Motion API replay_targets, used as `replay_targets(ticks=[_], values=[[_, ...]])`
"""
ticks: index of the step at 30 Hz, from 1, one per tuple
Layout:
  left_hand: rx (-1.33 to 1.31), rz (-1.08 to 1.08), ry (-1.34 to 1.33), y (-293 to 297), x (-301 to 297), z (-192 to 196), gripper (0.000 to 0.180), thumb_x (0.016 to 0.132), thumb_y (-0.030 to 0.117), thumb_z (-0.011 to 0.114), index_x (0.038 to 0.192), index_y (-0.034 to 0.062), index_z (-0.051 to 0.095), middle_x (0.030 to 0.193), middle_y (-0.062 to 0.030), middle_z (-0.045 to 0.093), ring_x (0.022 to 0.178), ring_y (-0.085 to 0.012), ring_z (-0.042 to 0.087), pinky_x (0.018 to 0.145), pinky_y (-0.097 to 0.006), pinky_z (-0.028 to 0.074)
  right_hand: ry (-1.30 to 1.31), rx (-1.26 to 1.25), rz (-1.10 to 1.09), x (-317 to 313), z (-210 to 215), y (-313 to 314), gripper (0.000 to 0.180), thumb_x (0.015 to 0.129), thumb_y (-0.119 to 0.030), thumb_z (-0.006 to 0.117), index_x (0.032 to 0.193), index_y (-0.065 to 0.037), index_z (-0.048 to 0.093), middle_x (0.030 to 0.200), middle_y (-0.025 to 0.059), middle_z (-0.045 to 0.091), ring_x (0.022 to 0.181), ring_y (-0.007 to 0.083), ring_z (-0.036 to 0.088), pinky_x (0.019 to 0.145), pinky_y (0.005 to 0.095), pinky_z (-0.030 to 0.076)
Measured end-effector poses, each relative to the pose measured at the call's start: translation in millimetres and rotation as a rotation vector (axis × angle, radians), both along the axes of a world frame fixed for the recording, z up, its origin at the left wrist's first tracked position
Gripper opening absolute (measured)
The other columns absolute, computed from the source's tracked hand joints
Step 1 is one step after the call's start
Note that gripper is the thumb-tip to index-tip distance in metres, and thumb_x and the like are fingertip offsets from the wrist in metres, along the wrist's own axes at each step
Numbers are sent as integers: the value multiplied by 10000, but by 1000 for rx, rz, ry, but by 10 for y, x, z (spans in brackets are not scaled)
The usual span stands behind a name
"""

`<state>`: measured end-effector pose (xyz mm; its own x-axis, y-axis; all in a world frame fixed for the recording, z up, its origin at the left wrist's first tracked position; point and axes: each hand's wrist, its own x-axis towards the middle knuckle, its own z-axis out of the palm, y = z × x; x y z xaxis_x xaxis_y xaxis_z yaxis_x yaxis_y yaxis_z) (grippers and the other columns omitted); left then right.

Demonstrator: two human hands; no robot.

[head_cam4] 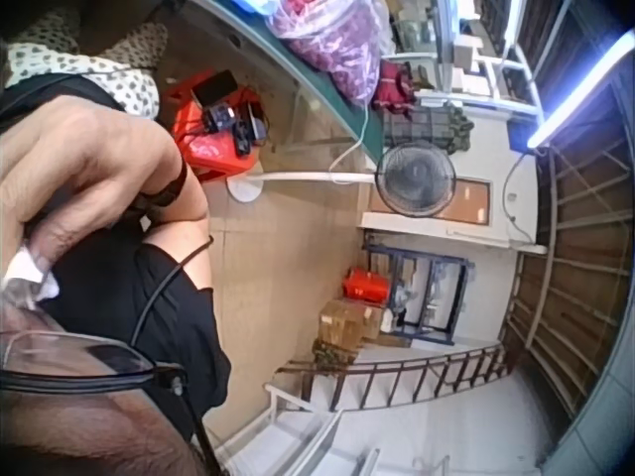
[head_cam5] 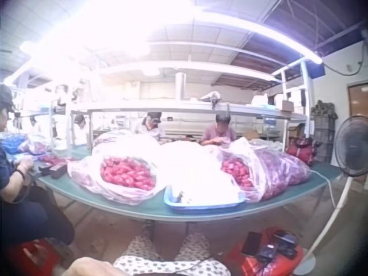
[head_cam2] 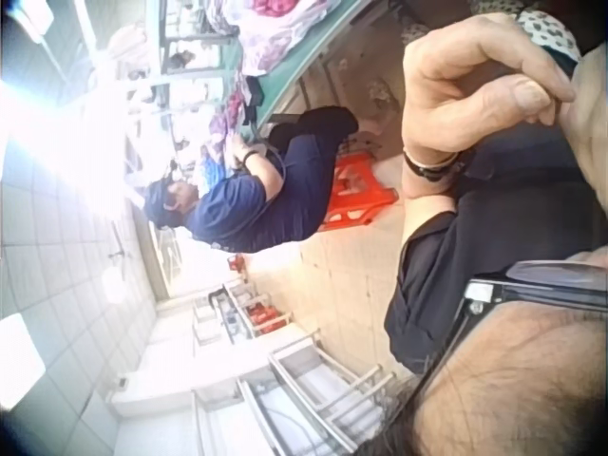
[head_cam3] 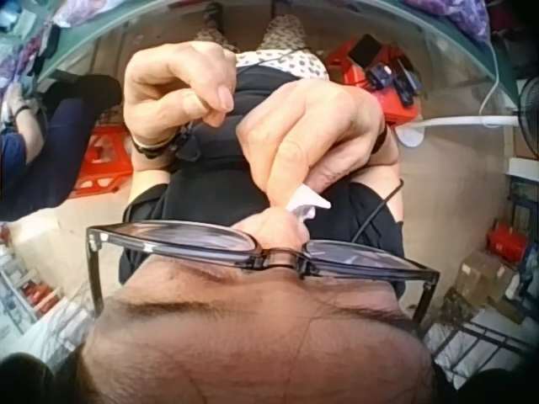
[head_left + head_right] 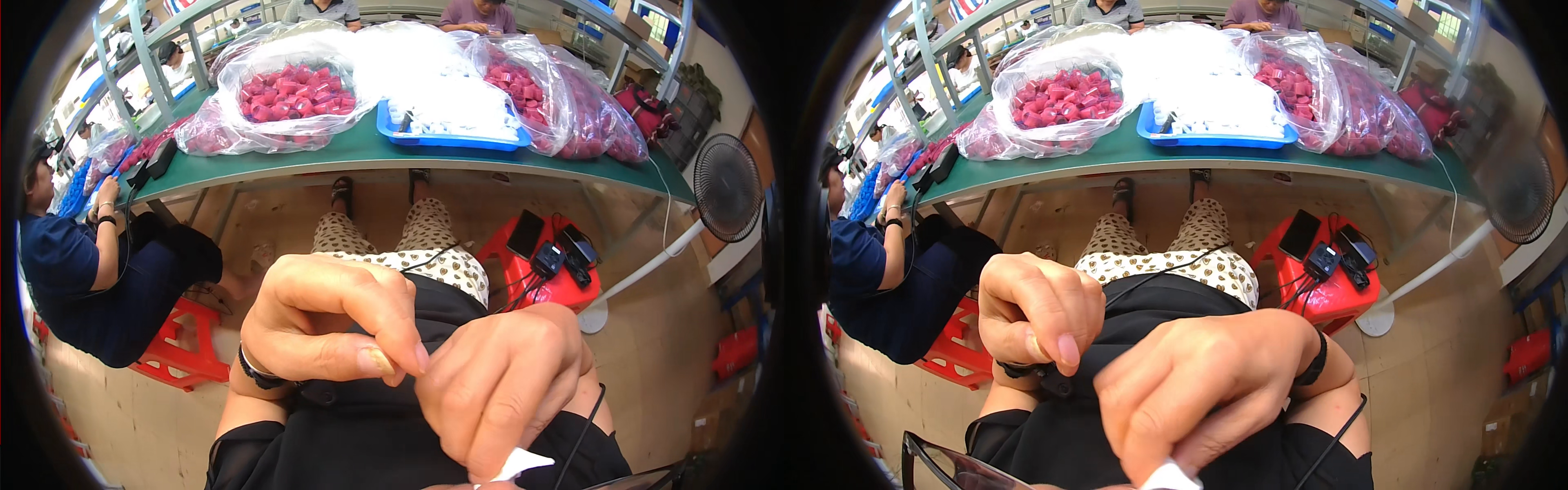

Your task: Assembling small plastic components for cosmetic products, specifically lipstick or lip balm tubes.

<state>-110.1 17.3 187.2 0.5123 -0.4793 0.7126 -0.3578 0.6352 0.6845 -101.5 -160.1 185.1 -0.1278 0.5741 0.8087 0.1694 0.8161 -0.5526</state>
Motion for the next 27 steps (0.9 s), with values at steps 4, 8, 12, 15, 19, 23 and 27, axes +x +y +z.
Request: replay_targets(ticks=[4, 8, 12, 15, 19, 23, 27], values=[[2, -29, 20, 37, 70, -6, 127, 833, 57, 669, 835, -68, 650, 699, -118, 641, 575, -169, 552, 510, -274, 428, -217, -199, -112, 208, 313, -396, 233, 937, -110, 527, 912, 78, 661, 853, 153, 632, 686, 242, 597, 576, 328, 467], [-4, 51, 11, -13, 145, -54, 101, 799, 37, 647, 826, -61, 649, 709, -123, 639, 574, -156, 553, 521, -259, 419, -10, -452, -1021, 422, 354, -1048, 159, 865, -128, 596, 821, 20, 632, 827, 74, 635, 705, 128, 590, 612, 260, 468], [25, 136, 73, 26, 334, -112, 140, 832, 47, 564, 882, -74, 614, 712, -105, 605, 574, -113, 533, 530, -226, 408, 251, -905, -1602, 1055, 58, -2018, 124, 774, -65, 644, 877, 3, 635, 787, -6, 623, 719, 71, 570, 627, 231, 461], [77, 121, 148, 60, 545, -142, 185, 903, 102, 532, 960, -61, 598, 735, -76, 581, 594, -91, 503, 554, -207, 394, 232, -1548, -1920, 1237, -568, -2905, 122, 754, -75, 674, 854, -7, 657, 717, 24, 647, 627, 101, 593, 562, 260, 474], [137, 176, 224, 44, 626, -208, 174, 925, 124, 522, 978, -29, 586, 719, -44, 533, 605, -89, 462, 547, -218, 362, 514, -1856, -1828, 1059, -1207, -3076, 89, 734, -37, 697, 822, -28, 693, 742, 65, 682, 644, 162, 647, 586, 311, 514], [159, 121, 196, 27, 565, -159, 176, 913, 108, 548, 979, -38, 622, 767, -46, 589, 665, -85, 535, 601, -216, 421, 743, -1754, -1680, 961, -1424, -3127, 152, 738, -79, 707, 884, -40, 693, 778, 41, 681, 683, 135, 628, 595, 268, 481], [278, 145, 220, -18, 488, -132, 154, 895, 80, 586, 989, -32, 637, 857, -50, 637, 728, -90, 575, 667, -225, 467, 605, -984, -1534, 1033, -1035, -2709, 189, 803, -140, 634, 947, -20, 664, 820, 35, 675, 689, 66, 569, 588, 197, 398]])
